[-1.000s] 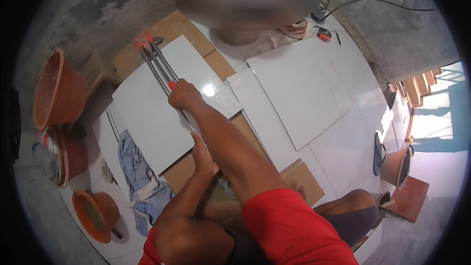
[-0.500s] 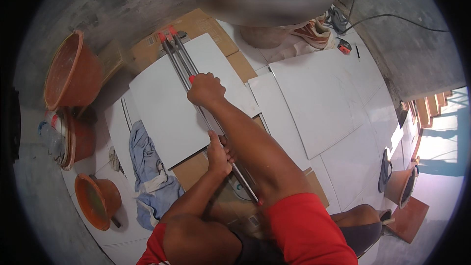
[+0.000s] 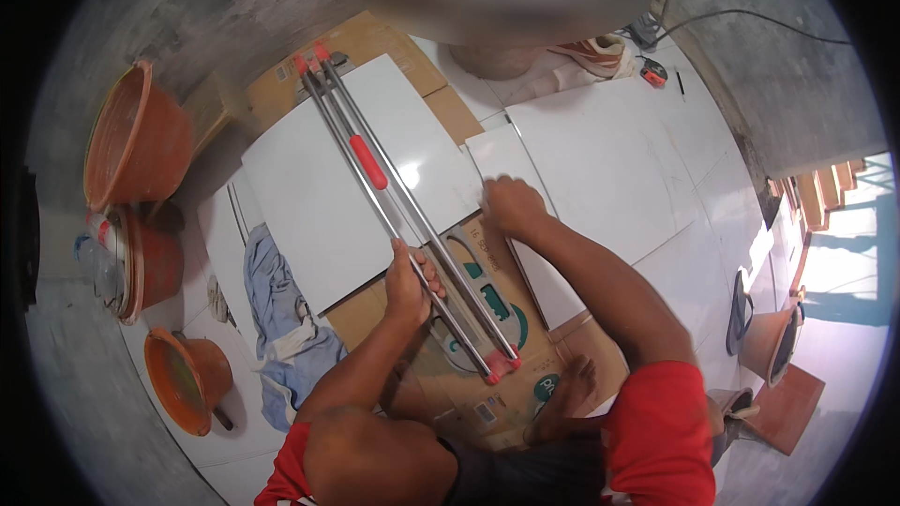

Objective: The person uses a manual tile cutter to score and snap white ceramic tiles. They position each tile on the cutter, score it with the cutting wheel, and then apply pressure to snap it along the line. The cut pieces are placed aside.

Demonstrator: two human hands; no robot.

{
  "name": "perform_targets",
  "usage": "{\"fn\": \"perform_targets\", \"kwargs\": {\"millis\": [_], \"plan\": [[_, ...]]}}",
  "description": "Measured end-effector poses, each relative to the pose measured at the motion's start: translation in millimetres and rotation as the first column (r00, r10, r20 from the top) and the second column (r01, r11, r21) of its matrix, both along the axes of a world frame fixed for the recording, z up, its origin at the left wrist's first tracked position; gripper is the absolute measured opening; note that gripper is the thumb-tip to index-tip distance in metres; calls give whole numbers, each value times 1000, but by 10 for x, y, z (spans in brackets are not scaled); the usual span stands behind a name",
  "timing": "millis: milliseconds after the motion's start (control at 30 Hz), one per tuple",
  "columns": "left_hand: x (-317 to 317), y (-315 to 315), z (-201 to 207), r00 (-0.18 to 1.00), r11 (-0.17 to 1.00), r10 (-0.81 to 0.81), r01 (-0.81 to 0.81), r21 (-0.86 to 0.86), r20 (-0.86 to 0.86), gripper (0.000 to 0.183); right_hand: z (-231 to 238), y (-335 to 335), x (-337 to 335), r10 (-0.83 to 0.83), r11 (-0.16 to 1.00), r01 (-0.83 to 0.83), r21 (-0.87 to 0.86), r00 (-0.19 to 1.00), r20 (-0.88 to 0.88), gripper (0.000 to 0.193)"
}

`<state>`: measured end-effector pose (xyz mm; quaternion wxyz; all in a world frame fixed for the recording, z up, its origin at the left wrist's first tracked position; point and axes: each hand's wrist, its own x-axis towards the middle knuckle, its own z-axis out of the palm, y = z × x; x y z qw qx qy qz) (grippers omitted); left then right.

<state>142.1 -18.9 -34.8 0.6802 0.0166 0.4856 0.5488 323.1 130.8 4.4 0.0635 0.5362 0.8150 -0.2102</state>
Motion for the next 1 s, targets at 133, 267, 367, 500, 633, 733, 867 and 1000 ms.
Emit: {"fn": "perform_targets", "kwargs": {"millis": [133,267,367,500,633,733,867,1000], "plan": [[2,-85,12,991,993,-110,107,-49,-75,57,272,-552,830,333,924,-269,-271,915,227,32],[-271,-283,221,881,911,-408,376,-170,-238,49,792,-629,1032,479,752,-226,-619,833,279,32],[-739,-334,260,716,764,-640,555,-328,-280,41,805,-526,1173,322,828,-244,-505,944,73,35],[-1091,66,741,324,624,-758,611,-487,-566,36,364,-186,1097,1,946,-98,-310,954,-299,43],[-1372,423,1036,-299,514,-574,593,-620,-762,32,-164,170,563,-224,954,97,-284,860,-459,42],[-1432,547,794,-361,570,-338,656,-495,-869,39,-211,270,239,-267,942,154,-297,881,-390,39],[-1145,477,439,-472,476,-216,714,-514,-855,65,-227,230,38,-277,939,180,-293,900,-337,41],[-888,469,497,-587,480,-179,648,-591,-790,80,-249,233,-28,-348,911,265,-316,906,-243,44]]}}
